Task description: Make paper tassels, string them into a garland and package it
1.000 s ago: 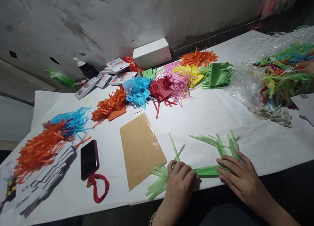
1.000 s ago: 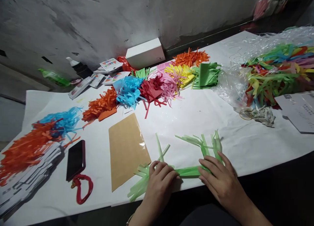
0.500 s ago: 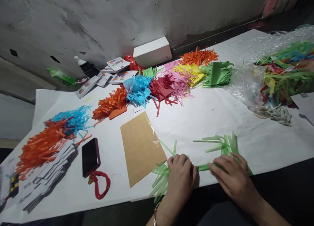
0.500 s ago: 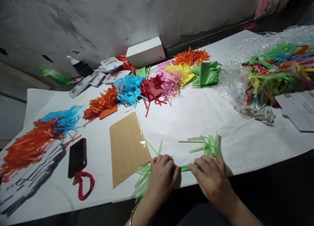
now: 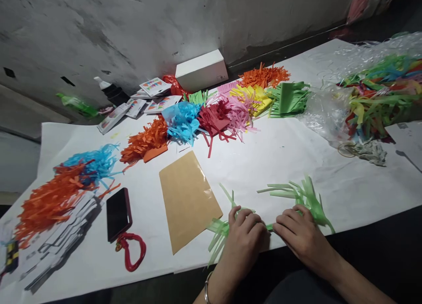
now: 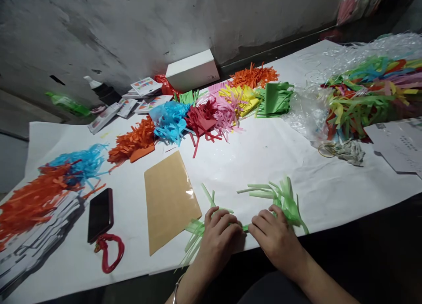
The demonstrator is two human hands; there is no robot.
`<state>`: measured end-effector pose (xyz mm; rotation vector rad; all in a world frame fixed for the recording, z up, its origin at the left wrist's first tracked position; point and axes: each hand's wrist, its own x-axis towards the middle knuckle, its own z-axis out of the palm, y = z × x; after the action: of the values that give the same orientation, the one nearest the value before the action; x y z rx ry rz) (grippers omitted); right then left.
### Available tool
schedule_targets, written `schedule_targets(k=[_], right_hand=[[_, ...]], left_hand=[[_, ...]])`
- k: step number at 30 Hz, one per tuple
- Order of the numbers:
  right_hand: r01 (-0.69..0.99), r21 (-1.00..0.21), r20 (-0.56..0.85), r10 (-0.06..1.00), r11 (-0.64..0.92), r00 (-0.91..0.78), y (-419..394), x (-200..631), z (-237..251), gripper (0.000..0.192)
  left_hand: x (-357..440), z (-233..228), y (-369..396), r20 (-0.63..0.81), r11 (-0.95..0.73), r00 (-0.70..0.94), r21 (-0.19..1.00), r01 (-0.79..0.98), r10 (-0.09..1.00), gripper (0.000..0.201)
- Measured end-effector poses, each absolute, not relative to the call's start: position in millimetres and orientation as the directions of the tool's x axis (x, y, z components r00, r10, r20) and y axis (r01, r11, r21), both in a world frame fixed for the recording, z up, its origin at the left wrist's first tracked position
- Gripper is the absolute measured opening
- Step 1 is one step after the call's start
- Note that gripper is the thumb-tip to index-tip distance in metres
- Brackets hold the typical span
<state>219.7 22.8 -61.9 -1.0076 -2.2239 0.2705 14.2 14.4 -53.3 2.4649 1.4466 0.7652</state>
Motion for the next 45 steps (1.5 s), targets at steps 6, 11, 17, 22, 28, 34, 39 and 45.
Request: schedule_targets(k=[6,11,17,22,28,34,39,45], right_hand=[[0.636,-0.418,0.510,0.747,0.649,-0.426,23.0,254.9,-61.4,0.018],[0.705,-0.491,0.449,0.842,0.512,-0.299,19.8,248.8,-58.3,0.017],[0.787,-0.459,0.406,0.885,0.413,-0.228,19.3,234.4,-59.2,0.017],[0.631,-0.401,0.483,0.738,0.664,-0.471,17.4,231.6,-61.1,0.028],[0.669,-0.276,0.487,0.700,0.690,-0.521,19.5,227.8,-60.3,0.030],[0.512,-0.233,0.650,0.524,0.827,-0.551,4.0,246.1,-37.3,0.030],[0.456,-0.435,0.674,0.616,0.777,-0.407,-2.9,247.7,-18.1,0.023],[0.242,-0.761,0.559,0.798,0.602,-0.225,-5.6,235.9,-12.0,0.022]], left_hand=[[13.0,-46.6,13.4,0.339,-0.476,0.350,0.438,0.762,0.873,0.013],[27.5,-39.3,9.8,0.200,-0.327,0.266,0.415,0.849,0.943,0.015],[32.7,-37.1,13.2,0.187,-0.404,0.363,0.279,0.871,0.913,0.022],[25.5,-38.5,15.0,0.178,-0.577,0.551,0.160,0.801,0.815,0.016],[30.2,-47.0,17.4,0.264,-0.567,0.507,0.269,0.778,0.820,0.017],[30.4,-14.6,-4.1,-0.095,-0.082,0.358,0.890,0.449,0.929,0.021],[42.4,-1.1,-5.5,-0.405,0.455,0.390,0.889,-0.042,0.827,0.036],[62.3,-12.1,-7.1,-0.107,0.139,0.227,0.982,-0.128,0.968,0.034]])
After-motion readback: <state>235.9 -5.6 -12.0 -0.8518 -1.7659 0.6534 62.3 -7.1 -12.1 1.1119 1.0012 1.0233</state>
